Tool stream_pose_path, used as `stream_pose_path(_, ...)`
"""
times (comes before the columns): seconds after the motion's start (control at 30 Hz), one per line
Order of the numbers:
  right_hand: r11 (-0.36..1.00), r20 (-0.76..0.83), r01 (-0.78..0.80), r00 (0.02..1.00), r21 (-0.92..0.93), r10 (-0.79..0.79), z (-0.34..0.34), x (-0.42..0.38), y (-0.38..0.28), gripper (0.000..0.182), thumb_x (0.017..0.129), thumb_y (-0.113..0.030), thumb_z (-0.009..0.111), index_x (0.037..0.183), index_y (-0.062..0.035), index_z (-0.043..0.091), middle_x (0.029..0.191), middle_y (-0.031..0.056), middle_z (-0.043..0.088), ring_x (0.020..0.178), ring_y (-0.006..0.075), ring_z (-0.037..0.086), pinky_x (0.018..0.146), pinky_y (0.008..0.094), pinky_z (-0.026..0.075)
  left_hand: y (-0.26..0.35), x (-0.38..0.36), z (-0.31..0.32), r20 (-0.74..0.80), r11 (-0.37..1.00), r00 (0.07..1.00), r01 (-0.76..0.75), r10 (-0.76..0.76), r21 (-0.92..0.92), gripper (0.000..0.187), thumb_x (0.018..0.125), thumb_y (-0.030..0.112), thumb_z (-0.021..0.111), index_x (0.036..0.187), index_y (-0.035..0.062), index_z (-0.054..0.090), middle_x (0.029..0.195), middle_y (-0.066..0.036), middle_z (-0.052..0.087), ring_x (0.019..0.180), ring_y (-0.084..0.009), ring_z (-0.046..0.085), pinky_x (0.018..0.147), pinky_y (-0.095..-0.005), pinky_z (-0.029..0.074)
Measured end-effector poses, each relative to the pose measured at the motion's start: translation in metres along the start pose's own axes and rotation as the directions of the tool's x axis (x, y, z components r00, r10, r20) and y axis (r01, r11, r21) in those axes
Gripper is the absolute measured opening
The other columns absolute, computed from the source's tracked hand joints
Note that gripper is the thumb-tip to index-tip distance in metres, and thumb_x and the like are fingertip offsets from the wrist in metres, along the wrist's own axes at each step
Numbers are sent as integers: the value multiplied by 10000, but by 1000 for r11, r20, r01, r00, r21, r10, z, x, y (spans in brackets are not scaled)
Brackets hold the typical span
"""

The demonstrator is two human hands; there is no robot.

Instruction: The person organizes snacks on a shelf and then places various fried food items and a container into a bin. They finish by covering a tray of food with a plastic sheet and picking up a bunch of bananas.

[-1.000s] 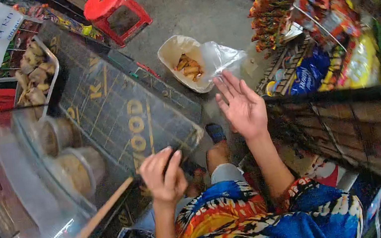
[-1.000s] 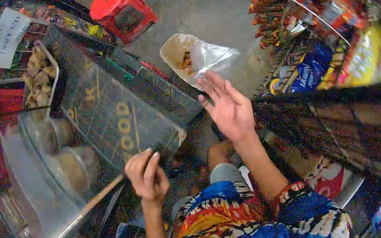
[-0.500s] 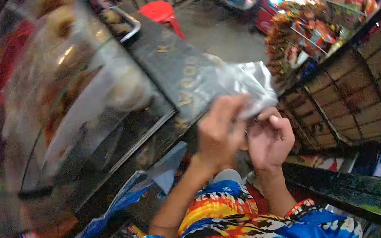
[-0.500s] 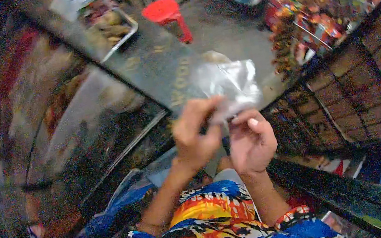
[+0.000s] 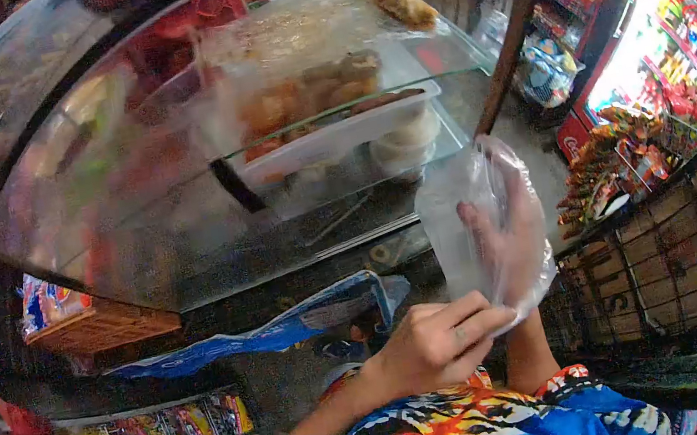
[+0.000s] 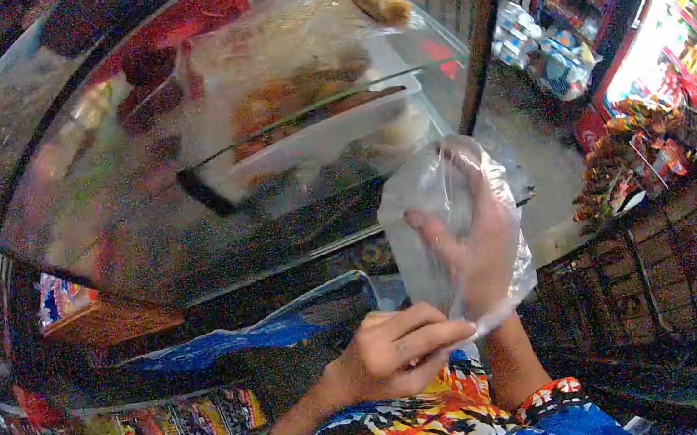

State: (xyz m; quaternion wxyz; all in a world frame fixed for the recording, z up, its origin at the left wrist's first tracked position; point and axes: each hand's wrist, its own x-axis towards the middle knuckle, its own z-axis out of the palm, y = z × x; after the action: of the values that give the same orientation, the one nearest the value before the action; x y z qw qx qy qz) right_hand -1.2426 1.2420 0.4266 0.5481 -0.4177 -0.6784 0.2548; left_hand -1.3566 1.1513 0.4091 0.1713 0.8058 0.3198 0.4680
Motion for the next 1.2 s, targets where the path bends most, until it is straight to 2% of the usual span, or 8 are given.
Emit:
stream_pose_path(0.4, 682, 106, 544, 813, -488, -573, 42, 135, -67, 468, 747, -298, 676, 1097, -12, 551, 1062, 221, 570, 991, 379, 546, 871, 414, 437, 7, -4, -38, -110, 999, 994, 16, -21, -44, 412, 700, -34, 641, 1096, 67, 594, 865, -109, 575, 682, -247, 607, 597, -327, 505)
stream_pose_path(0.47, 220, 126, 631, 456, -744, -881, 64, 208, -6, 488, 757, -381, 661, 1080, -25, 574, 1038, 212, 590, 958, 371, 572, 829, 428, 455, 8, -7, -41, -87, 998, 996, 12, -17, -53, 408, 702, -33, 638, 1094, 69, 593, 874, -108, 576, 688, -250, 609, 595, -326, 505)
stream_pose_path(0.57, 612, 336, 486, 874, -623, -352, 63, 237, -45, 424, 740, -391, 665, 1011, -70, 607, 1002, 167, 621, 837, 296, 615, 777, 366, 486, 8, -9, -43, -46, 998, 999, 12, -15, -56, 403, 702, -28, 636, 1089, 72, 590, 887, -103, 576, 702, -256, 612, 592, -323, 506)
stream_pose_path(0.77, 600, 423, 651, 759, -465, -495, 126, 332, 56, 391, 719, -353, 661, 1036, -125, 630, 1007, 97, 638, 931, 268, 608, 799, 367, 481, -4, -22, -49, -41, 999, 999, 35, -34, 21, 408, 686, -18, 641, 1080, 74, 586, 889, -95, 576, 726, -261, 613, 593, -329, 505)
stream_pose_path(0.8, 313, 450, 750, 618, -582, -644, 125, 334, 57, 341, 743, -278, 627, 1053, -135, 624, 1012, 95, 635, 949, 265, 599, 800, 359, 481, -6, -23, -51, -47, 999, 998, 39, -37, 30, 407, 683, -19, 641, 1076, 73, 589, 888, -95, 576, 729, -258, 614, 594, -330, 505)
stream_pose_path(1.03, 255, 489, 597, 785, -760, -381, 109, 313, 19, 297, 791, -227, 557, 1070, -145, 619, 1031, 123, 626, 967, 275, 592, 822, 360, 481, -11, -30, -62, -87, 996, 995, 56, -49, 72, 365, 680, -21, 644, 1034, 62, 606, 885, -92, 580, 729, -247, 618, 600, -323, 507)
stream_pose_path(1.1, 610, 321, 326, 939, -722, -121, 104, 305, 2, 307, 814, -242, 536, 1097, -154, 614, 1075, 136, 613, 1014, 274, 579, 847, 362, 471, -14, -32, -62, -93, 996, 992, 83, -79, 37, 359, 683, -28, 639, 1029, 62, 609, 882, -89, 582, 729, -246, 618, 604, -322, 507)
stream_pose_path(1.2, 309, 418, 564, 802, -766, -428, 94, 295, -6, 408, 826, -377, 509, 1150, -137, 578, 1098, 137, 613, 1047, 294, 569, 899, 404, 440, -20, -33, -60, -117, 995, 991, 67, -59, 68, 352, 688, -34, 633, 1026, 62, 611, 875, -85, 583, 722, -241, 617, 600, -320, 503)
